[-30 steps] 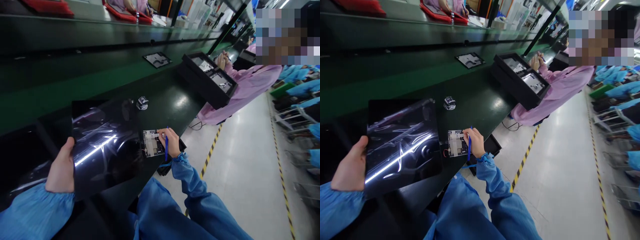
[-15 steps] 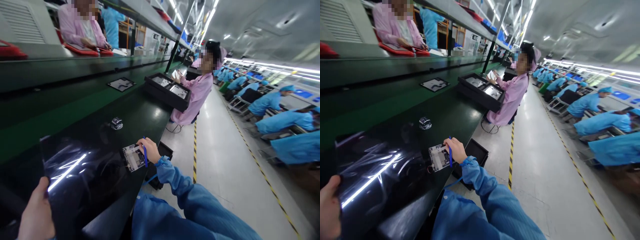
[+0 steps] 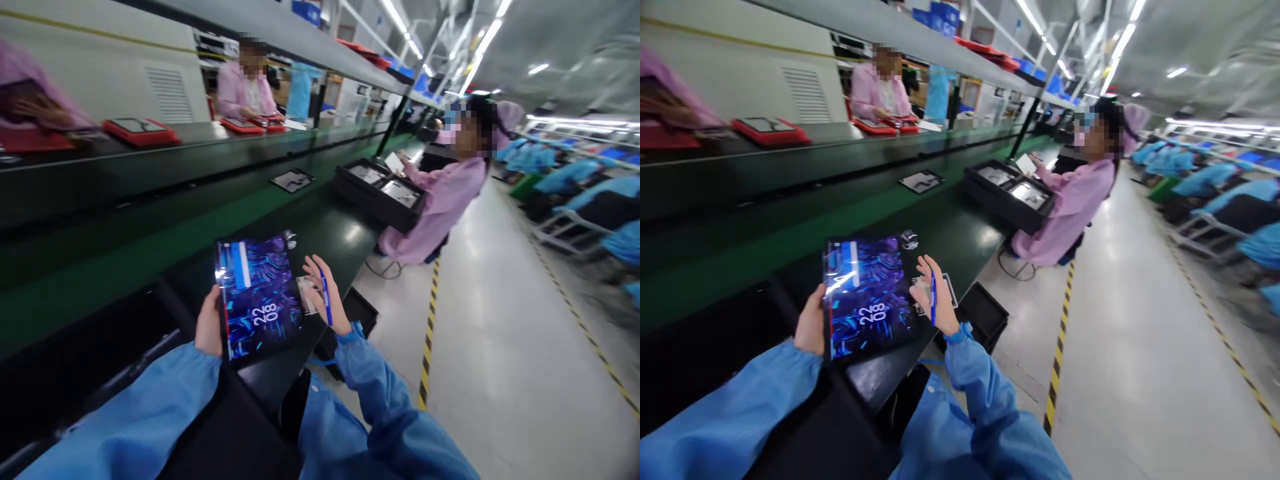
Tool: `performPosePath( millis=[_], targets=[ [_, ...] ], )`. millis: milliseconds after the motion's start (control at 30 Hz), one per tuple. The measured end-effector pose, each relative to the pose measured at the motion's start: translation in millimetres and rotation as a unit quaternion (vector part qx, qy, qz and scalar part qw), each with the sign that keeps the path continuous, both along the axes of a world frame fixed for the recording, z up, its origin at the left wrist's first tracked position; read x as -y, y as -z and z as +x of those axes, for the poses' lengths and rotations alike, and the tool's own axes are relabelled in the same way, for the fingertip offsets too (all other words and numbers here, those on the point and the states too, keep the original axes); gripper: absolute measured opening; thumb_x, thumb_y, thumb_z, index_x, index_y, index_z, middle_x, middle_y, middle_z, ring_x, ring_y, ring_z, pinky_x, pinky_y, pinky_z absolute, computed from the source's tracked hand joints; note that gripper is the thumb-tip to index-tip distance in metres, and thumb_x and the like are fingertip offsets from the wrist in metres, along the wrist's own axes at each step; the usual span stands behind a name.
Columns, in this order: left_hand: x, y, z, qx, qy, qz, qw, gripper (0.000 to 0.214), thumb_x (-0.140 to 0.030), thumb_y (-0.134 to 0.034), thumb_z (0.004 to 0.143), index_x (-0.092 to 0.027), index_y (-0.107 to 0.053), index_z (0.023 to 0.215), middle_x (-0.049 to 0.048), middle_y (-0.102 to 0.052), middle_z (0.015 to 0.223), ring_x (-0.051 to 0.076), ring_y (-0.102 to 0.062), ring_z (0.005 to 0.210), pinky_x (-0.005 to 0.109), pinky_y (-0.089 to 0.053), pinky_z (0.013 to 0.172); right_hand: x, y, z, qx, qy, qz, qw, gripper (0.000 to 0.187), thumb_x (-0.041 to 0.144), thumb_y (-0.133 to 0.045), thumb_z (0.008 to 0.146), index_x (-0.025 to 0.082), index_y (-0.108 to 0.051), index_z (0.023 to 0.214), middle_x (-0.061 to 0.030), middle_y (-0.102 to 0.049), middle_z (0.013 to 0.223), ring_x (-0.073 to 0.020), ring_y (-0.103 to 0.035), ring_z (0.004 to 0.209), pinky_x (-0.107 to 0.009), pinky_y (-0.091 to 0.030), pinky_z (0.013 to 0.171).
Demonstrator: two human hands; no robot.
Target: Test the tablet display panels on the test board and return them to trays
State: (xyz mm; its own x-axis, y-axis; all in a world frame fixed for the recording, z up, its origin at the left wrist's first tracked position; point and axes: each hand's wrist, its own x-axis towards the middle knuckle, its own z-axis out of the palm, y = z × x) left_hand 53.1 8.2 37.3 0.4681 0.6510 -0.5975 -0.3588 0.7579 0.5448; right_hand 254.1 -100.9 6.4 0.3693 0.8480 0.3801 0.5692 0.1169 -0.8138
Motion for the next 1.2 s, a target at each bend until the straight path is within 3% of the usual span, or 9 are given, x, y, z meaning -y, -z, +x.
performPosePath(
  millis=[67,133,300,500,567,767,900,1033,1200],
  targets=[
    [1,-2.3,3,0.017,-0.019,-0.011,1.0,0.05,-0.038,-0.04,0.098,-0.008,-0.058,0.133,0.0124,-0.077,0.088,0.031,-0.075,0.082,0.049,-0.059,0.085,-2,-5.5,-17,-0.1,-0.091,0.016,0.991,0.085,0.039,-0.061,0.092,0.032,-0.006,0.156,-0.0105,-0.025,0.163,-0.0216,-0.034,0.147,-0.044,-0.032,0.119],
    [3,-3.3,5,0.039,-0.023,-0.013,0.999,0.049,-0.04,-0.043,0.097,-0.008,-0.061,0.13,0.0139,-0.077,0.091,0.032,-0.075,0.084,0.05,-0.058,0.085,-4,-6.3,-25,-0.156,-0.121,0.023,0.98,0.086,0.04,-0.06,0.092,0.033,-0.003,0.156,-0.0077,-0.021,0.164,-0.0207,-0.025,0.15,-0.045,-0.024,0.123],
    [5,-3.4,5,0.046,-0.013,-0.036,0.998,0.047,-0.039,-0.044,0.097,-0.01,-0.062,0.13,0.0136,-0.078,0.094,0.032,-0.075,0.087,0.048,-0.059,0.084,-12,1.9,-27,-0.209,-0.051,0.06,0.975,0.075,0.036,-0.047,0.097,0.031,-0.003,0.157,-0.0107,-0.021,0.164,-0.0232,-0.035,0.146,-0.049,-0.029,0.12],
    [4,-0.6,4,-0.024,-0.037,-0.023,0.999,0.049,-0.04,-0.043,0.097,-0.012,-0.06,0.134,0.0123,-0.078,0.091,0.032,-0.075,0.088,0.049,-0.058,0.087,-16,7.5,-38,-0.151,0.003,0.009,0.988,0.108,0.031,-0.075,0.08,0.03,0.0,0.158,-0.0118,-0.019,0.164,-0.0284,-0.031,0.147,-0.051,-0.026,0.121],
    [3,1.7,4,-0.02,-0.033,-0.026,0.999,0.05,-0.041,-0.043,0.097,-0.012,-0.06,0.135,0.0128,-0.078,0.093,0.033,-0.074,0.09,0.049,-0.058,0.088,-16,6.8,-41,-0.144,-0.001,0.013,0.989,0.109,0.033,-0.076,0.079,0.031,0.0,0.157,-0.0111,-0.017,0.165,-0.0288,-0.03,0.148,-0.052,-0.026,0.121],
    [5,5.3,2,-0.006,-0.038,-0.033,0.999,0.052,-0.042,-0.046,0.095,-0.007,-0.062,0.131,0.0163,-0.077,0.1,0.035,-0.073,0.094,0.049,-0.057,0.09,-10,5.4,-42,-0.142,0.005,0.026,0.989,0.095,0.031,-0.068,0.086,0.032,-0.005,0.157,-0.0096,-0.017,0.165,-0.0285,-0.031,0.148,-0.052,-0.029,0.12],
    [5,0.5,2,-0.004,-0.042,-0.038,0.998,0.052,-0.041,-0.044,0.097,-0.005,-0.06,0.132,0.0161,-0.077,0.098,0.034,-0.074,0.09,0.047,-0.058,0.088,-15,-0.6,-26,-0.119,0.026,0.051,0.991,0.083,0.034,-0.068,0.087,0.03,-0.02,0.154,-0.0131,-0.028,0.161,-0.0293,-0.044,0.139,-0.051,-0.04,0.113],
    [6,-3.5,2,-0.016,-0.02,-0.041,0.999,0.052,-0.039,-0.043,0.098,-0.004,-0.058,0.134,0.0156,-0.077,0.094,0.033,-0.075,0.086,0.045,-0.059,0.086,-37,-25.0,12,-0.074,0.068,0.031,0.994,0.04,0.039,-0.057,0.094,0.023,-0.051,0.131,-0.012,-0.064,0.129,-0.025,-0.066,0.111,-0.042,-0.052,0.096],
    [8,-2.4,2,-0.039,-0.013,-0.041,0.998,0.051,-0.035,-0.044,0.098,-0.005,-0.055,0.137,0.0154,-0.077,0.1,0.032,-0.074,0.093,0.043,-0.059,0.088,-68,-63.2,52,0.102,0.032,-0.088,0.99,0.024,0.04,-0.048,0.098,0.023,-0.064,0.1,-0.0017,-0.072,0.082,-0.0188,-0.069,0.077,-0.031,-0.049,0.078]
  ],
)
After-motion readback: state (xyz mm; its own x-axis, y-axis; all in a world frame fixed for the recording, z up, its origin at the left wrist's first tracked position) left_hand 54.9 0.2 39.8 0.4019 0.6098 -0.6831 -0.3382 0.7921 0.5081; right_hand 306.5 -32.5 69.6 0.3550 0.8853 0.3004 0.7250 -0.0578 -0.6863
